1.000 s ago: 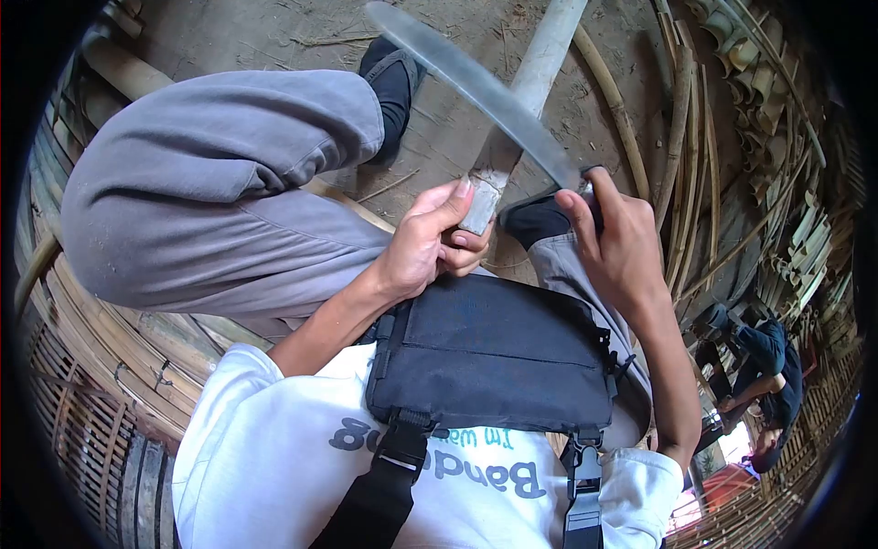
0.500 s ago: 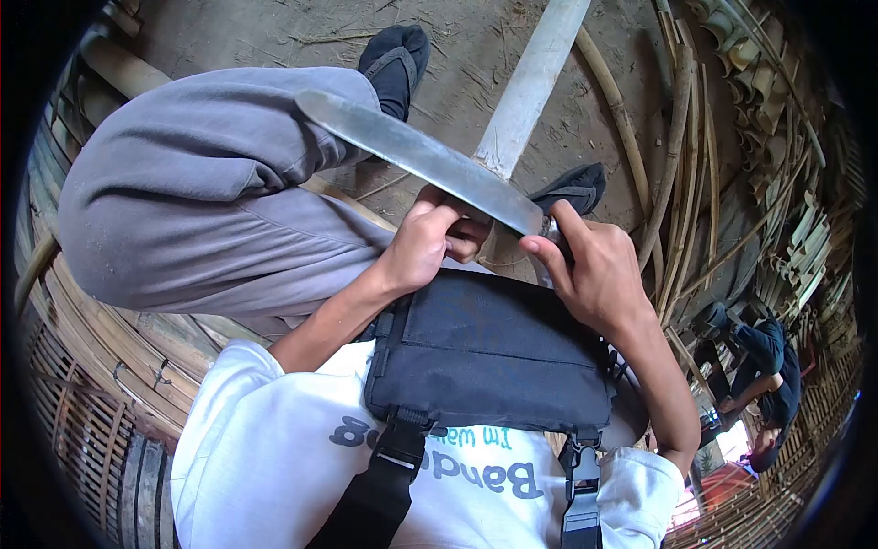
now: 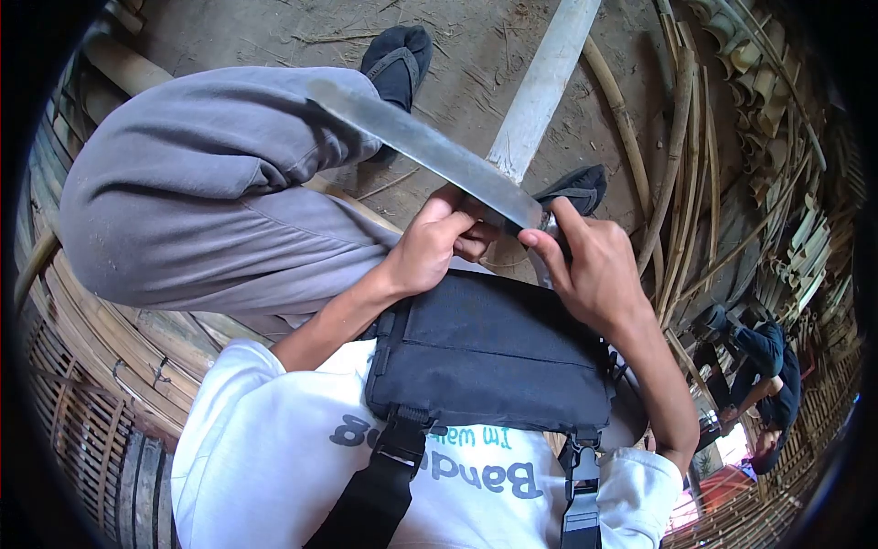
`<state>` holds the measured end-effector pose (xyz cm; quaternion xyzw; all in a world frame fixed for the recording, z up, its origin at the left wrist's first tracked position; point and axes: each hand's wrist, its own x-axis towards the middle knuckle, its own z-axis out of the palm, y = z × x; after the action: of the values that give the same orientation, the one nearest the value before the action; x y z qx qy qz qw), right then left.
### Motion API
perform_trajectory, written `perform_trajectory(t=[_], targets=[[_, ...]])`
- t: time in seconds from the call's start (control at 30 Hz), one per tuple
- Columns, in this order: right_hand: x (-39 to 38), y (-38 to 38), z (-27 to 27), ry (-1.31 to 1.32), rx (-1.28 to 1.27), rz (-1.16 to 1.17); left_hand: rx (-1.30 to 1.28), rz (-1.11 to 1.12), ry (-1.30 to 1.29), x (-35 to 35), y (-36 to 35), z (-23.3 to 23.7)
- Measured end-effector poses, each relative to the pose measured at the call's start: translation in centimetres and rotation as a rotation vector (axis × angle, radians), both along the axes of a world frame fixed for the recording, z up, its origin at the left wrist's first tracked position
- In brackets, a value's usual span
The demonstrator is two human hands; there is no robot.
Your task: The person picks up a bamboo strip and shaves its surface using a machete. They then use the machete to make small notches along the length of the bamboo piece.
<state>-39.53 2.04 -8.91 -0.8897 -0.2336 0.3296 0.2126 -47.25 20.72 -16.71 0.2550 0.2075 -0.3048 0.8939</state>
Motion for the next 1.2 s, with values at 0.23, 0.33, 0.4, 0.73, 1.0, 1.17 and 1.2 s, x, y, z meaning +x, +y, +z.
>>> perform_trajectory(t=[0.23,0.33,0.4,0.73,1.0,1.17,1.2], targets=[[0.1,0.2,-0.1,0.047,-0.024,-0.026,0.025,0.030,0.063,0.2,-0.3,0.2],[-0.9,0.3,0.4,0.088,-0.059,0.070,0.101,0.006,0.067,-0.6,-0.2,1.0],[0.2,-0.6,-0.5,-0.023,-0.024,0.048,0.033,-0.022,0.066,0.3,-0.3,0.4],[-1.2,-0.1,-0.1,-0.080,-0.044,0.054,0.055,-0.007,0.063,0.1,0.0,0.2],[-0.2,-1.5,-0.4,-0.124,-0.027,0.101,-0.038,0.014,0.098,0.1,-0.1,0.3],[0.4,-0.8,-0.2,-0.087,-0.105,0.090,-0.036,0.003,0.010,0.3,0.1,-0.7],[0.0,-0.7,-0.1,-0.086,-0.103,0.088,-0.034,0.000,0.010,0.3,0.0,-0.2]])
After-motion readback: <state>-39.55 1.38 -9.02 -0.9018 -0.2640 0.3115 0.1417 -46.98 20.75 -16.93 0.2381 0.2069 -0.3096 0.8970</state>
